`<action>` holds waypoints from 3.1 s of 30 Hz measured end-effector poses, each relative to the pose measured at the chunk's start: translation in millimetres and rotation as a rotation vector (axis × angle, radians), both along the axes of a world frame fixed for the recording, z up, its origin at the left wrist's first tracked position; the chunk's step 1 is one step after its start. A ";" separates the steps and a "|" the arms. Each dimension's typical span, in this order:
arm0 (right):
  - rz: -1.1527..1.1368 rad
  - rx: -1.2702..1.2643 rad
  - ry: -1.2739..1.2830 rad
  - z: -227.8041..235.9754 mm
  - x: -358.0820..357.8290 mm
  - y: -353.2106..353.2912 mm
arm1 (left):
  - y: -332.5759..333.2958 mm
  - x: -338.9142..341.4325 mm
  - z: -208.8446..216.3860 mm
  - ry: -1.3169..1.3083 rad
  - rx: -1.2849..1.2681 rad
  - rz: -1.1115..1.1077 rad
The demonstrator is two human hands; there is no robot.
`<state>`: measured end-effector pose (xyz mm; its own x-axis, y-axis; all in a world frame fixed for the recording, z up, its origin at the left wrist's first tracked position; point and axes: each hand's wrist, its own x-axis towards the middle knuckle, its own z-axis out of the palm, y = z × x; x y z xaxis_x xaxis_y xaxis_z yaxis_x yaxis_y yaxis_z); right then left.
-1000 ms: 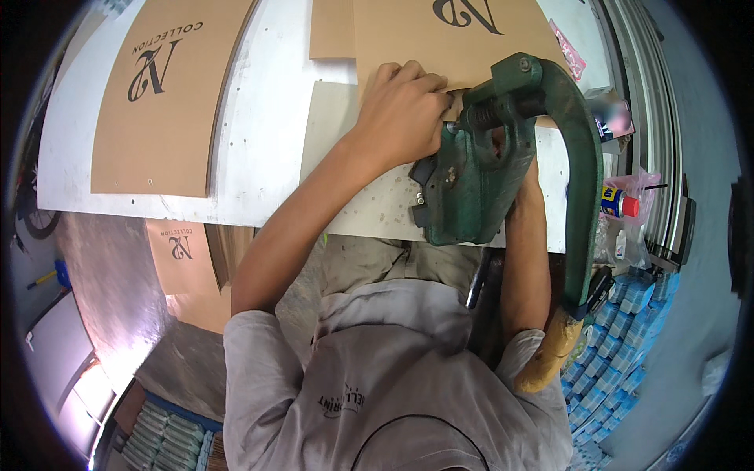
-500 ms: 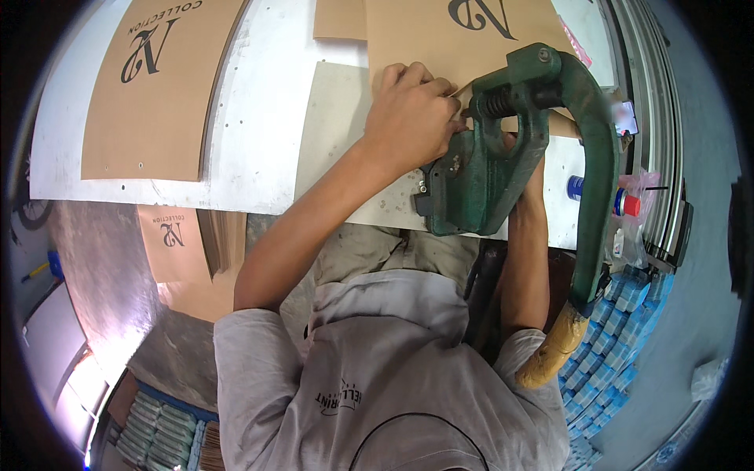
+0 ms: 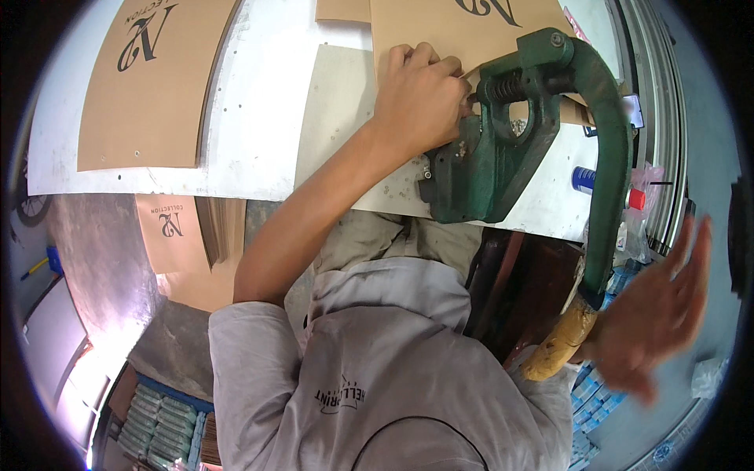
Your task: The person uses a green manual binding machine to attach metal fasteners to the edges of brown cardboard sheets. They repeatedly position each sheet under the press, insert fasteners, and operate the lever to secure them, then stack the finished pieces.
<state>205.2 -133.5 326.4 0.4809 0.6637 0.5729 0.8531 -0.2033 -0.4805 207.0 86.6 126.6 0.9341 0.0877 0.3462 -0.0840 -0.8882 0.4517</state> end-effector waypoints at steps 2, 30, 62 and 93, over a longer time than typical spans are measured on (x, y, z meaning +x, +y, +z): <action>0.080 -0.231 -0.061 -11.3 -17.8 1.7 | -5.0 4.0 -3.6 -0.034 -0.002 -0.010; -0.479 -0.278 0.355 -196.6 66.3 -67.3 | 75.1 23.1 22.9 -0.481 0.030 0.059; -0.309 0.044 0.864 -195.1 75.9 -8.1 | 91.0 22.1 14.5 -0.400 0.197 0.029; -0.302 0.269 1.227 -188.2 77.6 33.8 | 20.1 1.1 14.6 0.053 -0.053 -0.102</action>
